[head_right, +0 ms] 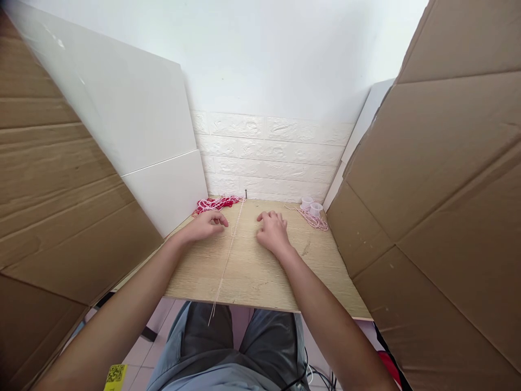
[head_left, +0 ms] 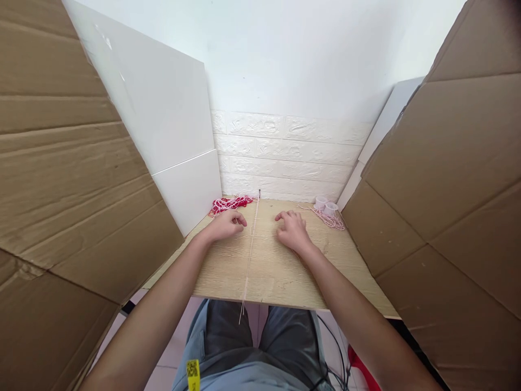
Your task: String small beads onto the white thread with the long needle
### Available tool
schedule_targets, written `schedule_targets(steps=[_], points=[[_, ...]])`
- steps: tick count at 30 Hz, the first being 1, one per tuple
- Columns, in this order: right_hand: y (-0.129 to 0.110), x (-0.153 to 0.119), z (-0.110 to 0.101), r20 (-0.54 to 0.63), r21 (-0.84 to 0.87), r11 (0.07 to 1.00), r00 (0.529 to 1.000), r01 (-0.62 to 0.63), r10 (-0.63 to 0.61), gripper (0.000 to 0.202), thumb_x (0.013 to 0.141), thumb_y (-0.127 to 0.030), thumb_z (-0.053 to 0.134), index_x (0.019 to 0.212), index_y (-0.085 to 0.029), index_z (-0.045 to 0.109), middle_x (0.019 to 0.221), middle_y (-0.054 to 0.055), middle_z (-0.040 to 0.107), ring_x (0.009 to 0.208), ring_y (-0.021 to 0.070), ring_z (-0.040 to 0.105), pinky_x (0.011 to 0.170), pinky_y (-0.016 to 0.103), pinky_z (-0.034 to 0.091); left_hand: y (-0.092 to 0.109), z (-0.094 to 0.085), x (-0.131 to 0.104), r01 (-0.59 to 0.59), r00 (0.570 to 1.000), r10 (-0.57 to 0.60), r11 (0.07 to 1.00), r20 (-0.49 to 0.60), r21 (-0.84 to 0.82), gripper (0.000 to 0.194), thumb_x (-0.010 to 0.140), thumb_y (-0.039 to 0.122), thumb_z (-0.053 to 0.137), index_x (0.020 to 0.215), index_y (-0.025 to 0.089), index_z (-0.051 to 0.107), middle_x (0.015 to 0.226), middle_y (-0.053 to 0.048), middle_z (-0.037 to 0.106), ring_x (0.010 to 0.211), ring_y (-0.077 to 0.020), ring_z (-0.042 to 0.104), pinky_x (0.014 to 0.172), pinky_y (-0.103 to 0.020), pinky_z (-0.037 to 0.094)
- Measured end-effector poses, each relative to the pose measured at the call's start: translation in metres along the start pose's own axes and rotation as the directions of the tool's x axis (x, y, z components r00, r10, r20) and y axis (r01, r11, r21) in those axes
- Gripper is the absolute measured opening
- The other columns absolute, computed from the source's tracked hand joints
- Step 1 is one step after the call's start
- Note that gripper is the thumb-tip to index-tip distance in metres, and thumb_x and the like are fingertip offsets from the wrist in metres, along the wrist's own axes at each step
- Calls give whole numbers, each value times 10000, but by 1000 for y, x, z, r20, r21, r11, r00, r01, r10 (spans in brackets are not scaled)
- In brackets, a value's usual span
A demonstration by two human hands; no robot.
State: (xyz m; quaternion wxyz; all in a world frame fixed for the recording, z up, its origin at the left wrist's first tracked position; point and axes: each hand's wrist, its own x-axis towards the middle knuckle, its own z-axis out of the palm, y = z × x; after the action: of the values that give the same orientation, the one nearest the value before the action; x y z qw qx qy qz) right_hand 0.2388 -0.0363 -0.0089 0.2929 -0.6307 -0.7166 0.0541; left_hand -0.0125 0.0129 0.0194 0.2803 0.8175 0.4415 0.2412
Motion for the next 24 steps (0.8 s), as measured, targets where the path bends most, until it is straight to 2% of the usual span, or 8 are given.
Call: schedule_targets(steps=[3, 8, 13, 21, 24], points=[[-11, -2, 10, 82, 171, 981, 991, 93, -108, 288, 766, -127, 543, 1022, -206, 646, 1074, 81, 625, 1073, 241, 492, 913, 363, 361, 7, 2, -2, 12, 998, -8, 999, 70, -46, 237, 712, 323, 611, 840, 161, 726, 840, -56, 706, 776, -198, 613, 699, -286, 448], [-20, -6, 25, 125, 222, 958, 970, 179, -210, 198, 824, -247, 611, 1001, -195, 683, 986, 74, 635, 976, 208, 532, 877, 334, 383, 7, 10, -2, -18, 987, 27, 998, 156, -58, 228, 706, 328, 630, 801, 148, 730, 772, -57, 708, 715, -189, 610, 645, -274, 436], [-18, -5, 27, 131, 231, 949, 960, 213, -247, 96, 849, -223, 580, 814, -192, 664, 834, 42, 620, 847, 170, 534, 789, 291, 383, 1, 14, -1, -37, 976, 49, 997, 210, -63, 208, 687, 290, 604, 774, 152, 733, 748, -47, 705, 682, -177, 600, 606, -261, 414], [-18, -3, 22, 176, 195, 963, 959, 187, -221, 74, 765, -156, 579, 705, -180, 615, 767, 29, 614, 760, 158, 523, 698, 267, 362, 6, 7, -3, 22, 980, -11, 998, 197, -53, 129, 631, 256, 575, 604, 163, 661, 590, 7, 590, 563, -134, 469, 521, -251, 314], [-17, -4, 20, 190, 196, 963, 957, 182, -220, 69, 750, -147, 578, 703, -183, 615, 756, 19, 614, 738, 153, 519, 678, 264, 353, 9, 6, -4, 22, 980, -12, 999, 197, -48, 130, 638, 252, 575, 585, 160, 650, 581, 8, 578, 571, -133, 463, 530, -250, 315]])
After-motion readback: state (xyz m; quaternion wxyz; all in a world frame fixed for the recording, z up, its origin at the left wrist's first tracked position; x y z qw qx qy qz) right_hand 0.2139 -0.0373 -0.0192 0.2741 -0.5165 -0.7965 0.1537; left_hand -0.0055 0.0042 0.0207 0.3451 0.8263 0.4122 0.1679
